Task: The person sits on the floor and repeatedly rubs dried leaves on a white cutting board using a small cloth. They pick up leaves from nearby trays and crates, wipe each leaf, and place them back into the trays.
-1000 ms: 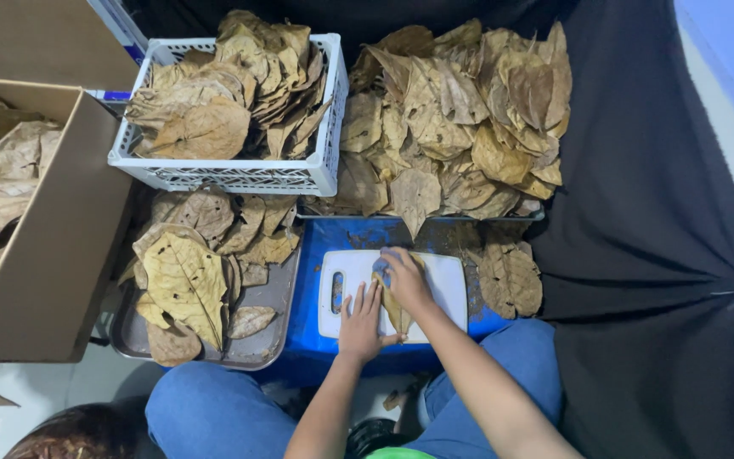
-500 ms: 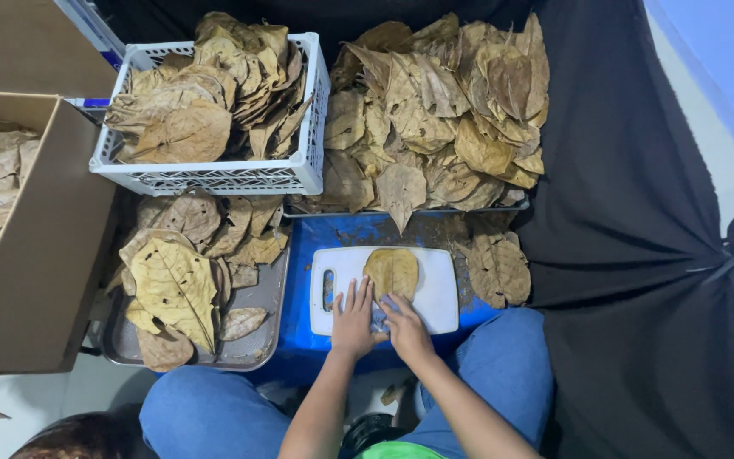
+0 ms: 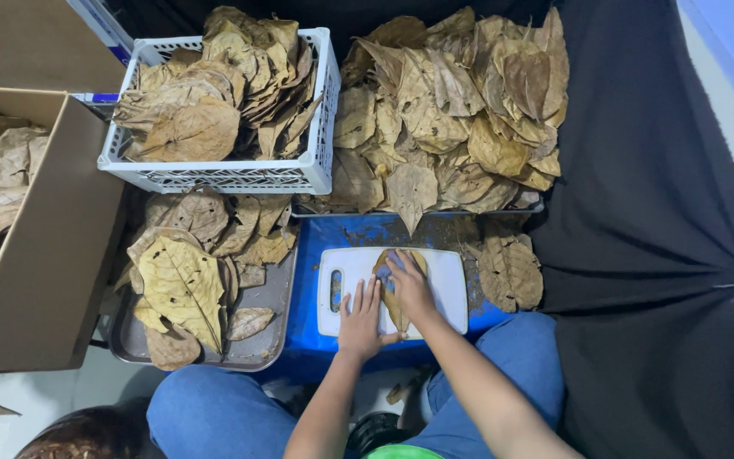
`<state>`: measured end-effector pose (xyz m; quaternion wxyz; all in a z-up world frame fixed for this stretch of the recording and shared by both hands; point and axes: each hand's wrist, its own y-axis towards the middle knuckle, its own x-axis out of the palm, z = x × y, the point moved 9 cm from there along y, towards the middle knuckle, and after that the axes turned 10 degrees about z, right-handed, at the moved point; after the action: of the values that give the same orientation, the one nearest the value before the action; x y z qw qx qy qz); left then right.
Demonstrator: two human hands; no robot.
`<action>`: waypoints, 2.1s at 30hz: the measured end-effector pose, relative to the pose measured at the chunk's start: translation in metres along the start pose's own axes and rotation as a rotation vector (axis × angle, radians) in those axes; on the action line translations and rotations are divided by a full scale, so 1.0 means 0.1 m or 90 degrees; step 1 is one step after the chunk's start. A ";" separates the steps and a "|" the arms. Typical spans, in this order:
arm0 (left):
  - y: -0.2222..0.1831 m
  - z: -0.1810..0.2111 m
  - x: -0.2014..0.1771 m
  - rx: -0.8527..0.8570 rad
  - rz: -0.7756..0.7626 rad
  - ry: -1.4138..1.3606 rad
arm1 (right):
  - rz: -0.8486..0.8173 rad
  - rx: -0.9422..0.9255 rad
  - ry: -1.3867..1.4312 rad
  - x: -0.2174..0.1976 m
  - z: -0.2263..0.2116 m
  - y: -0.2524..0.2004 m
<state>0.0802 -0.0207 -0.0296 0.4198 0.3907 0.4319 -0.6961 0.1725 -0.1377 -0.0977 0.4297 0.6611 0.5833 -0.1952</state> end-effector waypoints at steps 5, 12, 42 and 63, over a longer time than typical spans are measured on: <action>-0.01 0.00 -0.01 -0.002 0.002 -0.005 | -0.041 -0.044 -0.089 0.50 0.43 0.26; -0.02 0.00 -0.01 -0.004 0.011 -0.025 | -0.112 0.013 -0.064 -0.16 -0.15 0.34; 0.00 0.01 0.00 0.001 0.015 0.025 | -0.119 0.126 -0.179 0.01 0.24 0.21; -0.05 0.03 -0.01 0.006 -0.017 0.065 | -0.231 0.124 -0.047 -0.76 -0.67 -0.86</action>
<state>0.0759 -0.0219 -0.0263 0.3861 0.4220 0.4543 -0.6830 0.0568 -0.1339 -0.0323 0.3426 0.5760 0.6548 -0.3493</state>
